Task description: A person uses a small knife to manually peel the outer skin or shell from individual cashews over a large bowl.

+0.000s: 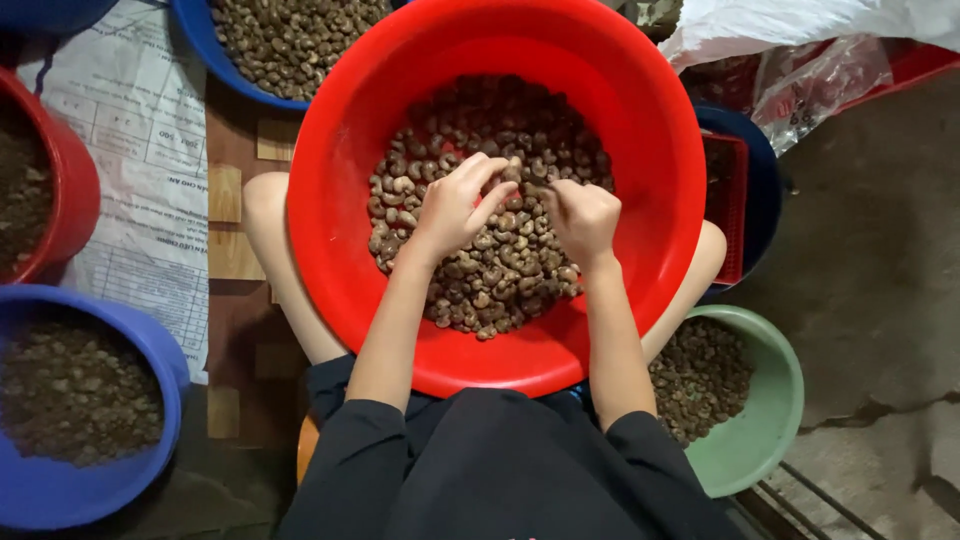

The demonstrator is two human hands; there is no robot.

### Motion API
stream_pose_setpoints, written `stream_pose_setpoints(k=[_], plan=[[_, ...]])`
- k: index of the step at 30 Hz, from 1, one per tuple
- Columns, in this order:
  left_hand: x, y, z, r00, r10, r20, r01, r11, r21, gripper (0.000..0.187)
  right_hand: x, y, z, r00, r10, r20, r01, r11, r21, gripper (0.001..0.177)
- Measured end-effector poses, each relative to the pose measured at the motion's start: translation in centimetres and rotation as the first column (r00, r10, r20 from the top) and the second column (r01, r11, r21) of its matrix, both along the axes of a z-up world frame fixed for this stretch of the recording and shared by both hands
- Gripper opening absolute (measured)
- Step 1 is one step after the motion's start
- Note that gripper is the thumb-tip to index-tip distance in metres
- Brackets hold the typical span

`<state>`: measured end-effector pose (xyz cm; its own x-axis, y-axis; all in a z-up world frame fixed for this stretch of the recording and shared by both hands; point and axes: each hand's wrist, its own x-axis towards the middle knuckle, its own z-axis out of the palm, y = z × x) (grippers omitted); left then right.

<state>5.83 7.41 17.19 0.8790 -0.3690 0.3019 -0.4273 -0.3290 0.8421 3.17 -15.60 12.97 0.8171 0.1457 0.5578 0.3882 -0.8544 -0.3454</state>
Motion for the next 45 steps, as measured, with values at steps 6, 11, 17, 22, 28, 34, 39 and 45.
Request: stream_pose_setpoints(k=[6, 11, 17, 22, 28, 34, 39, 45], plan=[[-0.1, -0.3, -0.6, 0.997, -0.058, 0.059, 0.056, 0.997, 0.046, 0.029, -0.2, -0.2, -0.5, 0.988, -0.110, -0.106, 0.097, 0.987, -0.128, 0.031], [0.0, -1.4, -6.2, 0.972, -0.081, 0.220, 0.030, 0.974, 0.223, 0.040, -0.4, 2.7, -1.2, 0.918, 0.135, -0.374, 0.174, 0.709, 0.683, 0.017], [-0.7, -3.0, -5.3, 0.988, -0.069, -0.141, 0.046, 0.986, -0.162, 0.030, -0.5, 3.1, 0.9, 0.873, 0.296, -0.387, 0.267, 0.373, 0.888, 0.012], [-0.7, -3.3, -3.9, 0.980, -0.030, -0.196, -0.020, 0.969, -0.248, 0.024, -0.5, 2.9, 1.1, 0.875, 0.243, -0.418, 0.274, 0.464, 0.842, 0.008], [-0.5, -3.2, -2.1, 0.982, 0.081, -0.170, -0.125, 0.956, -0.264, 0.019, -0.8, 2.3, 0.4, 0.895, 0.034, -0.445, 0.214, 0.842, 0.495, 0.020], [-0.1, -2.1, -1.3, 0.988, 0.135, -0.074, -0.145, 0.978, -0.152, 0.018, -1.1, 1.7, 1.2, 0.939, -0.063, -0.338, 0.100, 0.990, 0.095, 0.032], [-0.1, -2.2, -0.2, 0.989, 0.117, -0.087, -0.129, 0.979, -0.156, 0.019, -0.8, 0.8, 0.4, 0.952, -0.150, -0.265, 0.130, 0.987, -0.090, 0.031], [-0.2, -2.0, 0.0, 0.989, 0.129, -0.078, -0.139, 0.981, -0.132, 0.016, -0.8, 1.1, 1.5, 0.940, -0.047, -0.339, 0.067, 0.997, 0.048, 0.028]])
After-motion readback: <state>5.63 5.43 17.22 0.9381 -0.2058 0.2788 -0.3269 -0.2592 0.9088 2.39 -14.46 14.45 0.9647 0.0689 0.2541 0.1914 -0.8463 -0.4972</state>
